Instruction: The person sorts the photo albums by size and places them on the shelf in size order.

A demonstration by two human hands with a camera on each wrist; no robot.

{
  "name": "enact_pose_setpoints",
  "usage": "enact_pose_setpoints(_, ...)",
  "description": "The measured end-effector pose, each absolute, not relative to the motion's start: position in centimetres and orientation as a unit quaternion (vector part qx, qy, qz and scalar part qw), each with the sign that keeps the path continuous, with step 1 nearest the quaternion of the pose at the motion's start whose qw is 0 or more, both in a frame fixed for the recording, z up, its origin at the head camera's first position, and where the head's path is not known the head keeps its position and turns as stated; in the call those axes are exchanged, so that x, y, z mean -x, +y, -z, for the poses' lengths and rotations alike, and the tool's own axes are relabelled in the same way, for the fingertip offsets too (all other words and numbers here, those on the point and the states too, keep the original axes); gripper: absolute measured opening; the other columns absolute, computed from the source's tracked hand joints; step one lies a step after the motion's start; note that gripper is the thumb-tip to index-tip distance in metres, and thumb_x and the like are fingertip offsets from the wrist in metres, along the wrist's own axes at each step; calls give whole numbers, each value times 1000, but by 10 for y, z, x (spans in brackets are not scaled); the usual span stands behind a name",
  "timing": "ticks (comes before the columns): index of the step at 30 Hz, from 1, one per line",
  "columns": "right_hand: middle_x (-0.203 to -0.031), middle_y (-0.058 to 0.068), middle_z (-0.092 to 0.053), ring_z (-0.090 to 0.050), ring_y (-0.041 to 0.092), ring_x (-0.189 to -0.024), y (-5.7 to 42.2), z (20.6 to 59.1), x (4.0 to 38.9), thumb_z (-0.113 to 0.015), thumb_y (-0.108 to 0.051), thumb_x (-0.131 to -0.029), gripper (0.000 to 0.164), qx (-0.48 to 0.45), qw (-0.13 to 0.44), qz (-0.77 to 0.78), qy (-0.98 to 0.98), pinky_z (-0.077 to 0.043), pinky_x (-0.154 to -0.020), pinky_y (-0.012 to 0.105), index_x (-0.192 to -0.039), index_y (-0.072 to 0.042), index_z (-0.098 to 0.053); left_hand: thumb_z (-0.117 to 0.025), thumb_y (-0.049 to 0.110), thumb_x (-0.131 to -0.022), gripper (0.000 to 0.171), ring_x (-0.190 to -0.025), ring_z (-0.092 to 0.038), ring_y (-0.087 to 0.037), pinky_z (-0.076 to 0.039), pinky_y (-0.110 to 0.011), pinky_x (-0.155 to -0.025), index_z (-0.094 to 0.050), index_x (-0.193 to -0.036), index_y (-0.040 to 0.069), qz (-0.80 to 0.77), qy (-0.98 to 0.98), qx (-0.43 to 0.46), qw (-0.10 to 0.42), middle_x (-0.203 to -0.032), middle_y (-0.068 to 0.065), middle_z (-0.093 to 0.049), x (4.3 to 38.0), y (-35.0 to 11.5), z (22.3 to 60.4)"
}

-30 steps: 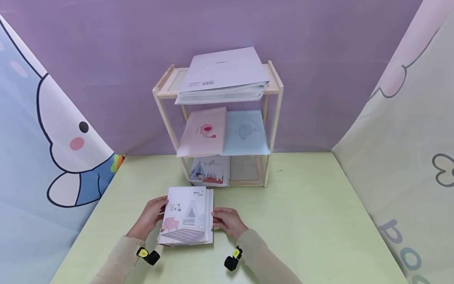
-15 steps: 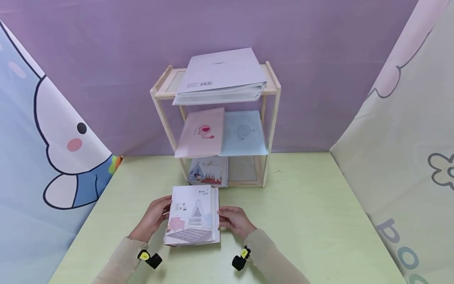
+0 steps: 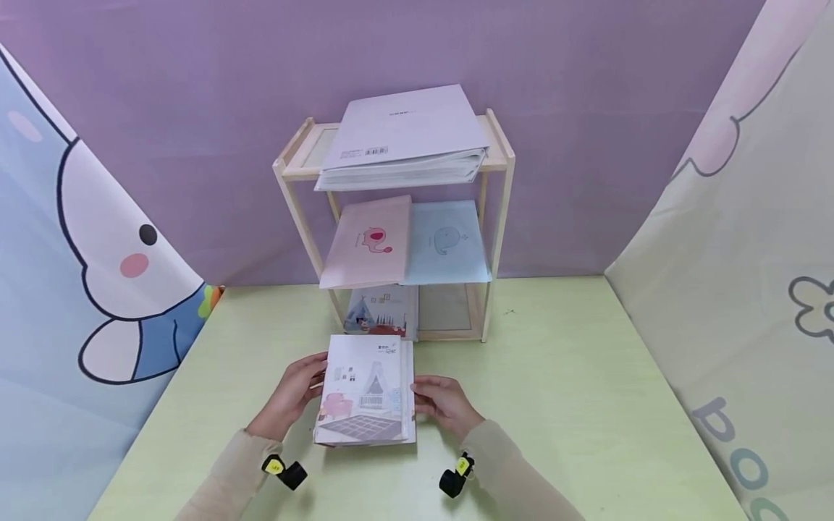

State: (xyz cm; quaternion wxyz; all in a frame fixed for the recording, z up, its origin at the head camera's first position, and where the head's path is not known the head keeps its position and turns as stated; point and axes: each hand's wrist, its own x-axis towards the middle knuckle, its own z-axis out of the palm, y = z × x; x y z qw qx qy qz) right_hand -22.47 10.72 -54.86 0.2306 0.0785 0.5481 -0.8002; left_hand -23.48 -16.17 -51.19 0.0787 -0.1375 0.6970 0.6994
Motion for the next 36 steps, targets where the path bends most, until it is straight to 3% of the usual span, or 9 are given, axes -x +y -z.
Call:
enact_pose_setpoints(6,-76,6,-68,-66,10,-67,116,546,223,-56,5,-89,23,-84,220,800,552,-55,-62,20,-111,11,-58,-46,10,-96,36,-81,-60,-13,-52,-26,-68,-51,-128,-6,-711,689,122,74,-99,-9,-64,234,-152,508)
enact_pose_setpoints(36,-80,4,-69,-65,9,-70,145,535,233,-55,3,-91,17,-92,180,805,558,-53,-60,17,-105,4,-64,-51,6,-94,38,-82,-60,-11,-51,-27,-69,-51,-128,-8,-728,680,70,58,-110,-16,-63,253,-119,501)
